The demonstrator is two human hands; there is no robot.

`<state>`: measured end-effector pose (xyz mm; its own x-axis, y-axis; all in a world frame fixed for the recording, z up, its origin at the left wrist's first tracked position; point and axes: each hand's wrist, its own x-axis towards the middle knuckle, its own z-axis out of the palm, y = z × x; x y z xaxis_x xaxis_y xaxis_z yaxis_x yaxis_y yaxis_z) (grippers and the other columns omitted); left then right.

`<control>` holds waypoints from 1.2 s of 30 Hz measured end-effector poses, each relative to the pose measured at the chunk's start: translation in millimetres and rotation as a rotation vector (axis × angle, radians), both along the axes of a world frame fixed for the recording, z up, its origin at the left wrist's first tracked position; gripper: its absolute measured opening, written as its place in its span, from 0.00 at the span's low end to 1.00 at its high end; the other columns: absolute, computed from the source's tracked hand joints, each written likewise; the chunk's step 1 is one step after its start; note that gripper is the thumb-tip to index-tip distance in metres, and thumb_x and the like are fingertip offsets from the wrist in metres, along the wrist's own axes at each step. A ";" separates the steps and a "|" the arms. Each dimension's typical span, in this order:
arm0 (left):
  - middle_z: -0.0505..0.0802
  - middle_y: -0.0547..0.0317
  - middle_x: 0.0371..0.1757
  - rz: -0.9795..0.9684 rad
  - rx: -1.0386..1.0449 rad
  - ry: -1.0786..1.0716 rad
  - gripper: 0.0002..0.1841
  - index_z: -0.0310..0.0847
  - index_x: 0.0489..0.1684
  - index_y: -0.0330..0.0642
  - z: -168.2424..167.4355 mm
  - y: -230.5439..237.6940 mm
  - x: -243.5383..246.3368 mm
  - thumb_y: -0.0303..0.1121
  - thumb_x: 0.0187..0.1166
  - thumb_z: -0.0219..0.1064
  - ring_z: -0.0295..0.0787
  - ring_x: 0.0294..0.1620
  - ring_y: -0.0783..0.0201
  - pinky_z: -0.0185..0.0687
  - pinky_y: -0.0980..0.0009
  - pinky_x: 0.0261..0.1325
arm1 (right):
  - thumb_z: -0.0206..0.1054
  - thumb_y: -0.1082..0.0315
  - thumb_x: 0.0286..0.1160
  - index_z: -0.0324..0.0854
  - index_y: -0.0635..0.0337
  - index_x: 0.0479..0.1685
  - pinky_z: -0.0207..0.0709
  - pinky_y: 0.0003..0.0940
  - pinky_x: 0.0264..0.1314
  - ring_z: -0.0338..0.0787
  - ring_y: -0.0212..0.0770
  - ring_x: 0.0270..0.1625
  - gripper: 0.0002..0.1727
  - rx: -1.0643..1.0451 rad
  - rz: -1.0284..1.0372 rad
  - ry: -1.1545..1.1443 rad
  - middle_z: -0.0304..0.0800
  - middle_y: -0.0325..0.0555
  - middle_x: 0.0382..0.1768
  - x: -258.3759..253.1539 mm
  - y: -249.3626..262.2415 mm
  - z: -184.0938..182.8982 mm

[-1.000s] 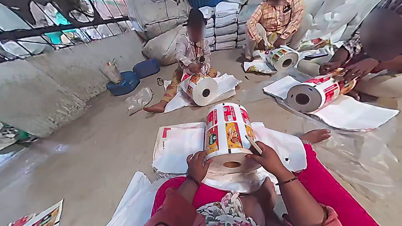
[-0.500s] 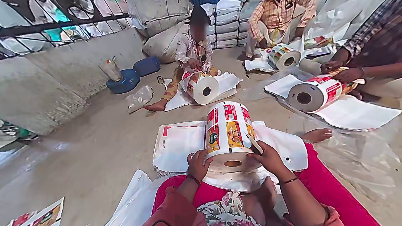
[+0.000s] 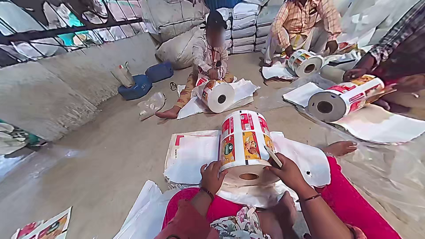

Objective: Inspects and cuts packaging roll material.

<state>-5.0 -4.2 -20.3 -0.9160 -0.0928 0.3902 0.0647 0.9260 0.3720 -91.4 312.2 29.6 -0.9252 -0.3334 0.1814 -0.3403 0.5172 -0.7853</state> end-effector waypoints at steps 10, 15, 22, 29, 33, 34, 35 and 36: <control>0.94 0.51 0.62 -0.012 -0.012 0.038 0.26 0.86 0.70 0.43 -0.9 -1.1 -0.6 0.51 0.82 0.64 0.91 0.63 0.49 0.67 0.33 0.77 | 0.80 0.58 0.62 0.84 0.58 0.47 0.80 0.50 0.48 0.87 0.43 0.41 0.19 -0.018 -0.010 -0.001 0.88 0.45 0.37 -0.8 -0.5 -1.0; 0.94 0.52 0.62 -0.005 -0.012 0.025 0.26 0.85 0.71 0.43 -0.8 -0.5 -0.7 0.51 0.82 0.64 0.91 0.63 0.50 0.66 0.33 0.77 | 0.80 0.59 0.62 0.84 0.58 0.46 0.79 0.51 0.47 0.86 0.43 0.41 0.18 -0.016 -0.013 -0.001 0.87 0.45 0.37 -0.8 -0.2 -1.3; 0.94 0.51 0.62 -0.005 0.001 0.012 0.26 0.85 0.71 0.43 0.5 -0.2 0.3 0.50 0.81 0.66 0.91 0.63 0.49 0.66 0.33 0.78 | 0.80 0.58 0.63 0.84 0.57 0.46 0.79 0.50 0.46 0.86 0.42 0.40 0.18 -0.019 -0.008 -0.014 0.87 0.44 0.36 -0.1 -0.2 -1.6; 0.94 0.51 0.61 0.000 0.005 0.030 0.27 0.86 0.70 0.43 -0.3 0.1 -0.8 0.51 0.81 0.65 0.91 0.63 0.49 0.65 0.33 0.78 | 0.81 0.57 0.61 0.85 0.58 0.46 0.79 0.53 0.47 0.86 0.45 0.40 0.19 -0.020 -0.029 -0.024 0.87 0.45 0.35 -0.4 -1.1 -0.5; 0.95 0.52 0.61 0.001 0.001 0.026 0.27 0.86 0.70 0.43 -0.9 -0.2 -0.2 0.52 0.81 0.65 0.91 0.63 0.50 0.65 0.33 0.78 | 0.81 0.57 0.61 0.85 0.57 0.46 0.79 0.52 0.46 0.86 0.44 0.39 0.19 -0.027 -0.031 -0.037 0.87 0.44 0.35 0.1 -1.6 -0.8; 0.95 0.52 0.61 0.002 0.000 0.029 0.27 0.86 0.70 0.43 -0.9 -0.2 -0.2 0.52 0.81 0.64 0.91 0.63 0.50 0.65 0.33 0.78 | 0.80 0.58 0.62 0.84 0.57 0.46 0.79 0.52 0.46 0.86 0.44 0.39 0.18 -0.030 -0.028 -0.041 0.86 0.44 0.34 0.1 -1.7 -0.6; 0.95 0.52 0.61 0.003 -0.002 0.036 0.27 0.86 0.69 0.43 -0.8 0.3 0.0 0.52 0.81 0.65 0.92 0.63 0.50 0.65 0.33 0.78 | 0.80 0.58 0.62 0.84 0.57 0.46 0.79 0.52 0.46 0.86 0.44 0.39 0.18 -0.034 -0.028 -0.044 0.86 0.44 0.34 0.3 -1.9 -0.4; 0.95 0.52 0.60 0.004 -0.005 0.044 0.26 0.86 0.69 0.43 -1.3 0.8 0.1 0.51 0.81 0.65 0.92 0.63 0.50 0.66 0.32 0.78 | 0.80 0.58 0.62 0.84 0.57 0.46 0.79 0.52 0.46 0.86 0.43 0.39 0.18 -0.035 -0.029 -0.046 0.86 0.44 0.35 0.9 -1.8 -0.5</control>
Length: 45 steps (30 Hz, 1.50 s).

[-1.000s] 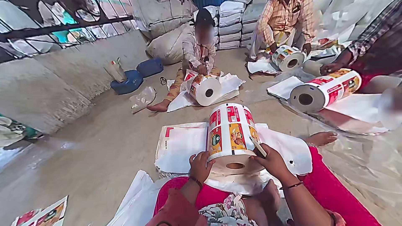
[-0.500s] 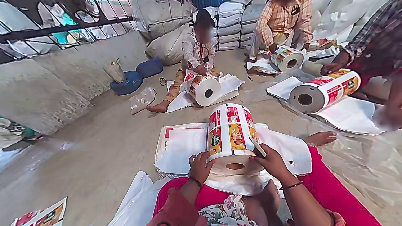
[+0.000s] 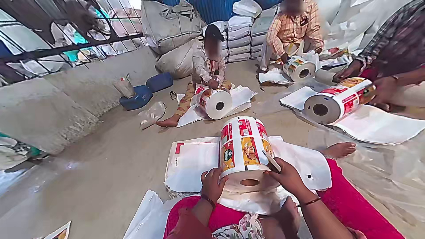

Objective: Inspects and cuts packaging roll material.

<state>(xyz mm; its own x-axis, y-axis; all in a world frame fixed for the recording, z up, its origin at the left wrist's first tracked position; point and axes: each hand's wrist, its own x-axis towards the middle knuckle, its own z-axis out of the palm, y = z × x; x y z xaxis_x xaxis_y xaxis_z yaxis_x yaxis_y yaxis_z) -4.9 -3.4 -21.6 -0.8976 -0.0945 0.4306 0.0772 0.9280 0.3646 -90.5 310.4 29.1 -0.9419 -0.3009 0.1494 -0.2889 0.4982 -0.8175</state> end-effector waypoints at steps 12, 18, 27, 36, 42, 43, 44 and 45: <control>0.94 0.50 0.61 -0.009 0.001 -0.012 0.27 0.85 0.71 0.42 -0.5 -1.1 -0.8 0.52 0.82 0.63 0.91 0.63 0.48 0.65 0.33 0.78 | 0.79 0.58 0.63 0.84 0.58 0.47 0.79 0.52 0.48 0.86 0.44 0.41 0.18 0.005 0.002 0.032 0.87 0.45 0.36 -0.1 0.3 -0.8; 0.94 0.51 0.61 -0.007 -0.005 -0.008 0.27 0.85 0.71 0.43 0.0 -1.0 -0.2 0.51 0.82 0.64 0.91 0.63 0.49 0.65 0.33 0.78 | 0.80 0.58 0.63 0.84 0.58 0.46 0.78 0.51 0.47 0.85 0.43 0.40 0.18 -0.002 0.017 0.046 0.86 0.45 0.36 -2.4 1.3 -3.1; 0.94 0.51 0.62 -0.011 0.020 -0.007 0.25 0.85 0.69 0.42 0.3 -0.2 0.1 0.49 0.80 0.67 0.91 0.62 0.49 0.66 0.33 0.77 | 0.79 0.58 0.63 0.84 0.59 0.47 0.79 0.50 0.48 0.86 0.43 0.41 0.18 0.000 0.008 0.052 0.87 0.46 0.37 -0.7 1.1 -3.9; 0.94 0.51 0.61 -0.015 0.015 -0.008 0.25 0.85 0.69 0.42 0.1 -0.4 -0.6 0.49 0.81 0.66 0.92 0.61 0.49 0.66 0.33 0.77 | 0.79 0.59 0.63 0.84 0.59 0.47 0.79 0.51 0.49 0.86 0.44 0.43 0.18 -0.009 0.001 0.041 0.87 0.46 0.38 0.0 0.8 -3.3; 0.94 0.50 0.62 -0.016 0.012 -0.022 0.26 0.85 0.70 0.42 -0.1 -1.2 0.2 0.50 0.82 0.64 0.91 0.63 0.48 0.66 0.32 0.77 | 0.79 0.59 0.62 0.84 0.60 0.46 0.78 0.51 0.48 0.86 0.44 0.42 0.18 -0.008 0.003 0.048 0.87 0.47 0.37 0.3 0.8 -4.1; 0.94 0.50 0.62 -0.015 0.010 -0.015 0.26 0.85 0.70 0.42 -0.5 -1.1 0.4 0.50 0.81 0.65 0.91 0.62 0.48 0.66 0.33 0.77 | 0.79 0.59 0.62 0.84 0.60 0.46 0.79 0.51 0.48 0.86 0.44 0.42 0.19 -0.010 0.003 0.054 0.87 0.47 0.37 0.7 0.6 -4.3; 0.94 0.50 0.62 -0.017 0.006 -0.013 0.26 0.85 0.70 0.42 -0.3 -0.8 0.6 0.50 0.81 0.65 0.92 0.62 0.49 0.66 0.32 0.76 | 0.79 0.59 0.62 0.84 0.61 0.46 0.78 0.51 0.48 0.86 0.44 0.41 0.19 -0.009 0.004 0.056 0.87 0.47 0.37 1.0 0.8 -4.5; 0.94 0.50 0.61 -0.017 0.004 -0.015 0.26 0.85 0.70 0.42 0.3 -1.0 0.0 0.50 0.81 0.65 0.92 0.62 0.49 0.66 0.32 0.77 | 0.79 0.59 0.63 0.84 0.61 0.46 0.79 0.51 0.48 0.86 0.44 0.42 0.19 -0.011 0.005 0.058 0.87 0.47 0.37 0.7 0.7 -4.2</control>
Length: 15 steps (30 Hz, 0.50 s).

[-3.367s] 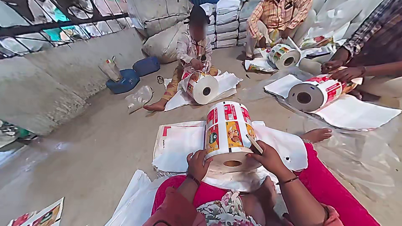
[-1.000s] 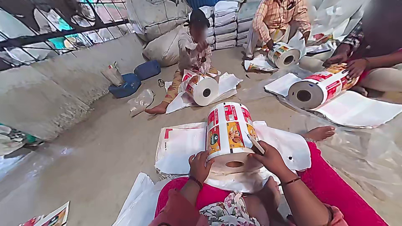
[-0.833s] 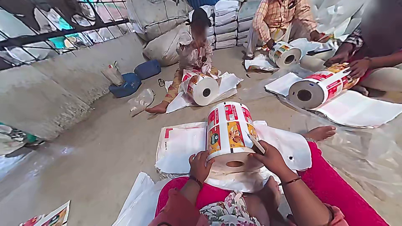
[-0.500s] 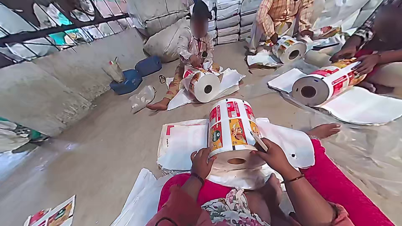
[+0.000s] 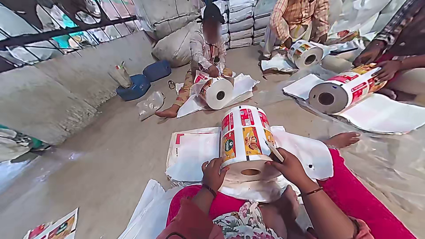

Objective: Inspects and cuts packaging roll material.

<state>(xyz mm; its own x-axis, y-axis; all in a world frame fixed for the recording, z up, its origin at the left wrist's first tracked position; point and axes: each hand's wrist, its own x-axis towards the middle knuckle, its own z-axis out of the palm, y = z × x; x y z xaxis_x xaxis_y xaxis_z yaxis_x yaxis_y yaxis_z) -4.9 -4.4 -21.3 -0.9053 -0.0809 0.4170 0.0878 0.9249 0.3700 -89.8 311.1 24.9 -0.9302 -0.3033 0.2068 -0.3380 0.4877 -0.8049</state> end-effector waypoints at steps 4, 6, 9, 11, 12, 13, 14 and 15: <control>0.93 0.51 0.64 0.005 0.011 -0.044 0.26 0.84 0.72 0.43 2.7 -0.2 -0.1 0.50 0.82 0.64 0.90 0.65 0.49 0.64 0.33 0.79 | 0.79 0.58 0.63 0.84 0.59 0.46 0.79 0.49 0.48 0.86 0.42 0.41 0.19 -0.001 -0.007 0.004 0.87 0.45 0.37 -0.9 -0.7 -2.1; 0.93 0.51 0.64 0.008 0.006 -0.043 0.26 0.84 0.72 0.43 2.9 1.1 0.3 0.50 0.82 0.65 0.90 0.65 0.49 0.64 0.33 0.79 | 0.79 0.57 0.63 0.84 0.59 0.46 0.79 0.50 0.48 0.86 0.43 0.42 0.18 -0.006 -0.005 0.006 0.87 0.45 0.37 -0.5 0.5 -2.8; 0.94 0.50 0.63 0.007 0.004 -0.024 0.26 0.85 0.70 0.42 1.8 0.3 -0.3 0.50 0.81 0.65 0.91 0.64 0.48 0.65 0.33 0.78 | 0.79 0.58 0.63 0.84 0.60 0.47 0.80 0.50 0.49 0.87 0.43 0.43 0.19 -0.018 0.000 0.020 0.88 0.46 0.38 0.3 0.4 -2.7; 0.94 0.50 0.63 0.006 0.007 -0.028 0.26 0.85 0.71 0.42 2.4 1.1 0.1 0.49 0.81 0.66 0.90 0.65 0.47 0.65 0.32 0.78 | 0.79 0.57 0.63 0.84 0.60 0.47 0.79 0.50 0.49 0.86 0.43 0.42 0.19 -0.012 0.002 0.030 0.87 0.46 0.38 0.6 0.9 -3.0; 0.94 0.50 0.63 0.005 0.009 -0.026 0.26 0.85 0.70 0.42 2.9 1.4 0.1 0.48 0.81 0.66 0.91 0.64 0.48 0.65 0.32 0.78 | 0.79 0.57 0.64 0.84 0.60 0.46 0.79 0.50 0.49 0.86 0.43 0.42 0.19 -0.012 0.002 0.033 0.87 0.47 0.38 0.1 0.8 -3.1; 0.94 0.50 0.63 0.006 0.008 -0.026 0.25 0.85 0.70 0.42 3.1 1.6 0.6 0.48 0.81 0.66 0.91 0.64 0.48 0.65 0.33 0.78 | 0.79 0.57 0.64 0.84 0.60 0.46 0.79 0.50 0.49 0.86 0.44 0.43 0.19 -0.010 0.004 0.033 0.87 0.47 0.38 0.1 0.6 -3.2; 0.94 0.50 0.63 0.007 0.009 -0.026 0.25 0.85 0.70 0.42 3.4 1.6 0.7 0.48 0.81 0.66 0.91 0.64 0.48 0.65 0.33 0.78 | 0.79 0.58 0.64 0.84 0.60 0.47 0.79 0.51 0.49 0.86 0.44 0.43 0.18 -0.006 0.005 0.034 0.87 0.47 0.38 0.0 0.4 -2.6; 0.94 0.50 0.63 0.008 0.008 -0.024 0.25 0.85 0.71 0.42 3.3 1.6 0.3 0.48 0.81 0.66 0.91 0.64 0.48 0.65 0.33 0.78 | 0.79 0.58 0.64 0.84 0.60 0.47 0.79 0.51 0.49 0.87 0.44 0.43 0.19 -0.001 0.005 0.036 0.88 0.47 0.38 0.1 0.4 -1.8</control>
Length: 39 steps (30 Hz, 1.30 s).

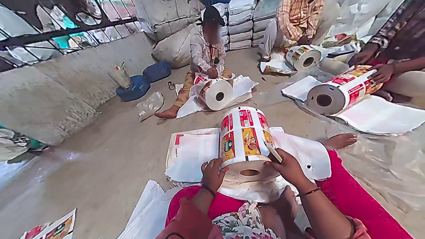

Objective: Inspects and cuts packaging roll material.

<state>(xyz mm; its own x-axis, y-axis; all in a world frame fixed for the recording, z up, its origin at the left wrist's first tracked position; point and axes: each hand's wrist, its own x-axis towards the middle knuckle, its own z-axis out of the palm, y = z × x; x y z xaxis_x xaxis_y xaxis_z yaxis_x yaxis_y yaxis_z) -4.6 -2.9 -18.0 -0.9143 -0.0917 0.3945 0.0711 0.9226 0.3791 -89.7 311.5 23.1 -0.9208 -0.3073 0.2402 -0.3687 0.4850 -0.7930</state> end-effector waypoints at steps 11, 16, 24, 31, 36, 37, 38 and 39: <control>0.90 0.51 0.70 0.035 -0.055 0.041 0.27 0.86 0.70 0.46 -1.3 2.2 1.5 0.54 0.79 0.64 0.81 0.76 0.42 0.63 0.32 0.78 | 0.79 0.58 0.65 0.84 0.60 0.47 0.79 0.53 0.50 0.86 0.46 0.43 0.18 0.024 -0.004 -0.028 0.87 0.48 0.39 0.5 -0.7 2.8; 0.86 0.46 0.75 -0.018 -0.077 0.142 0.41 0.81 0.75 0.43 25.7 23.2 -2.6 0.67 0.73 0.63 0.76 0.79 0.37 0.58 0.27 0.79 | 0.81 0.59 0.64 0.80 0.62 0.65 0.79 0.58 0.64 0.90 0.51 0.56 0.30 0.031 0.000 -0.087 0.91 0.55 0.53 -2.5 -0.8 5.8; 0.95 0.67 0.60 -0.132 -0.147 0.153 0.19 0.96 0.51 0.59 72.3 67.5 -36.9 0.58 0.75 0.70 0.82 0.72 0.53 0.58 0.35 0.80 | 0.88 0.63 0.56 0.76 0.56 0.67 0.83 0.61 0.49 0.90 0.53 0.43 0.36 -0.055 -0.050 -0.039 0.90 0.53 0.42 0.6 -1.8 -0.7; 0.98 0.61 0.47 -0.091 -0.173 0.194 0.12 0.96 0.36 0.50 85.9 70.6 -46.2 0.41 0.79 0.65 0.91 0.64 0.53 0.55 0.29 0.80 | 0.88 0.59 0.59 0.75 0.54 0.73 0.82 0.59 0.52 0.90 0.53 0.44 0.39 -0.043 -0.064 -0.116 0.91 0.54 0.43 -0.4 -3.2 2.6; 0.95 0.43 0.54 0.191 0.191 0.125 0.12 0.93 0.45 0.35 108.6 15.4 -40.1 0.35 0.80 0.69 0.89 0.66 0.45 0.74 0.40 0.76 | 0.86 0.57 0.61 0.76 0.54 0.72 0.80 0.62 0.61 0.91 0.56 0.53 0.37 0.002 -0.080 -0.127 0.91 0.56 0.49 1.7 -3.6 7.8; 0.94 0.40 0.55 0.270 0.291 0.109 0.13 0.91 0.47 0.32 111.0 -1.6 -35.7 0.34 0.81 0.68 0.89 0.65 0.45 0.76 0.43 0.75 | 0.86 0.57 0.61 0.77 0.55 0.72 0.80 0.62 0.61 0.91 0.56 0.53 0.36 0.006 -0.080 -0.123 0.91 0.56 0.50 2.7 -3.4 7.8; 0.94 0.39 0.56 0.358 0.384 0.083 0.14 0.90 0.50 0.30 113.4 -19.0 -30.1 0.35 0.83 0.67 0.89 0.65 0.45 0.77 0.45 0.74 | 0.86 0.57 0.61 0.77 0.55 0.72 0.80 0.62 0.60 0.91 0.56 0.53 0.36 0.007 -0.077 -0.116 0.91 0.56 0.49 3.6 -3.4 7.6; 0.93 0.37 0.55 0.445 0.463 0.074 0.15 0.88 0.53 0.29 114.1 -36.6 -24.9 0.35 0.84 0.66 0.89 0.63 0.45 0.78 0.46 0.72 | 0.85 0.57 0.62 0.77 0.56 0.71 0.80 0.62 0.59 0.90 0.56 0.52 0.36 0.005 -0.074 -0.109 0.91 0.57 0.48 3.5 -3.4 7.0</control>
